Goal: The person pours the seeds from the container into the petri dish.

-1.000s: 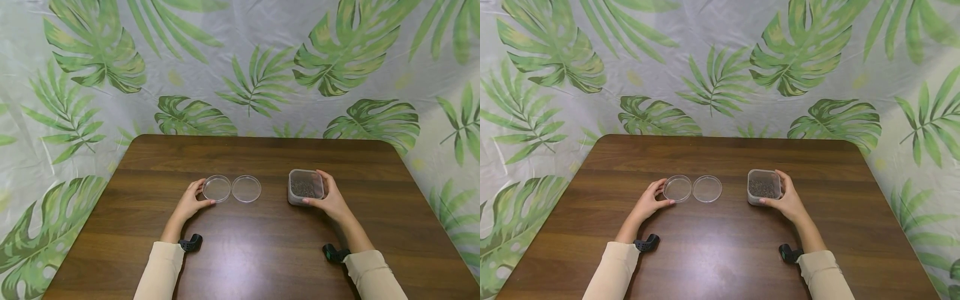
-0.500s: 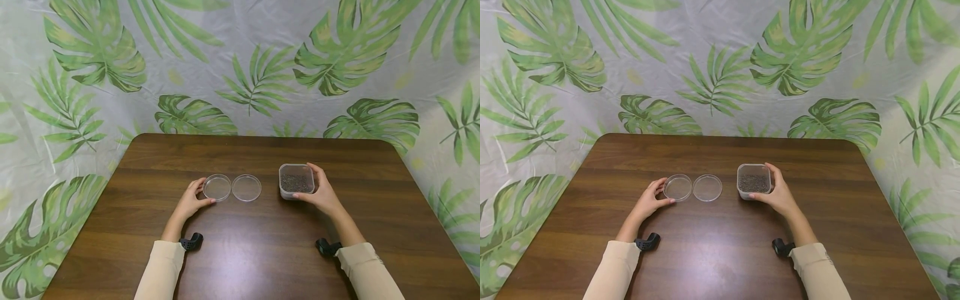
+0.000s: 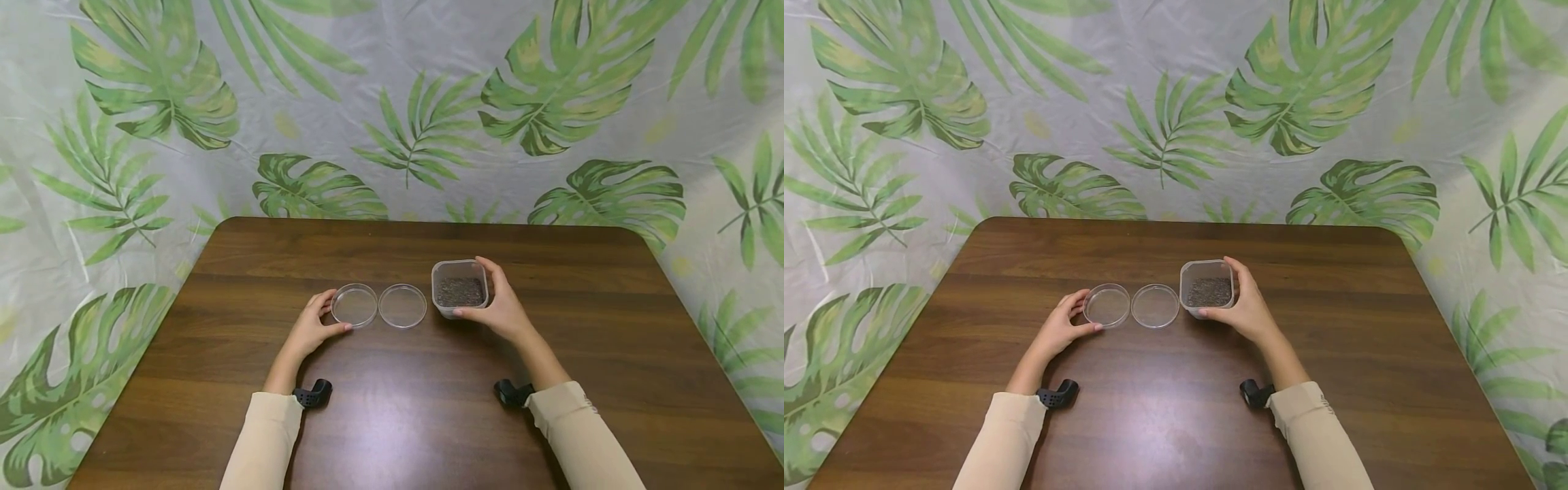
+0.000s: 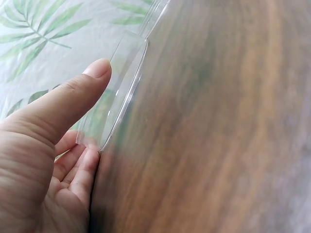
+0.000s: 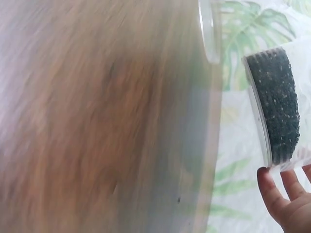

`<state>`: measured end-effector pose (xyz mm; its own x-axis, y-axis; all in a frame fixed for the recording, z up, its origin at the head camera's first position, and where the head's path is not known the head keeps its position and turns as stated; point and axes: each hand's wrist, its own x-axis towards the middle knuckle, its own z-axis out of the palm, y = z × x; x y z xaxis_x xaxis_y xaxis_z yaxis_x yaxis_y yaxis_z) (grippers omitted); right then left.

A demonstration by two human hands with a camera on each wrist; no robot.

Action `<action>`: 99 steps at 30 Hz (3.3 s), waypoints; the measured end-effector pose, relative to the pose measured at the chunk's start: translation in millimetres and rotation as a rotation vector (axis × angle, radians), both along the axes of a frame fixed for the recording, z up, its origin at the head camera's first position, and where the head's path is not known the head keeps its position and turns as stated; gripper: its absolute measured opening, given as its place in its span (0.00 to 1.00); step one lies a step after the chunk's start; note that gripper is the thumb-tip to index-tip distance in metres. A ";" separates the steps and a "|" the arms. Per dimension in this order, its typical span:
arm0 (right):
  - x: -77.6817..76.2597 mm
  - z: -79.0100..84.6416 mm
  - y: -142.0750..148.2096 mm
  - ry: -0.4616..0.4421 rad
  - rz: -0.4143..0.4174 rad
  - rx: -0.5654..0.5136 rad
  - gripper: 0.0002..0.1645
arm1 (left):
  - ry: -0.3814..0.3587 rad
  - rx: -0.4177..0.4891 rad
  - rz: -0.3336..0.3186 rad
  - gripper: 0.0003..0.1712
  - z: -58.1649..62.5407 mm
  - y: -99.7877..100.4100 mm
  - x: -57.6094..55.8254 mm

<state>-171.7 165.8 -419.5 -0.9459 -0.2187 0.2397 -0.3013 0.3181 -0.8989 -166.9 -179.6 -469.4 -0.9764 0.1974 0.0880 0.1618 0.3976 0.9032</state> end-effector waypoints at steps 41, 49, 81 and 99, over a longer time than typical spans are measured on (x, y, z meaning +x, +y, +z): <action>-39.8 -24.0 -75.5 0.240 -0.047 0.230 0.61 | 0.000 0.000 0.006 0.44 3.2 1.1 1.7; -41.3 -21.4 -87.0 0.277 -0.030 0.261 0.61 | -0.007 -0.004 0.012 0.43 3.4 0.7 2.1; -40.5 -30.3 -115.9 0.453 -0.028 0.459 0.60 | 0.006 -0.008 0.012 0.43 3.2 1.8 1.3; -40.5 -28.6 -123.1 0.517 0.000 0.528 0.61 | -0.001 0.029 0.002 0.43 1.0 -0.6 0.2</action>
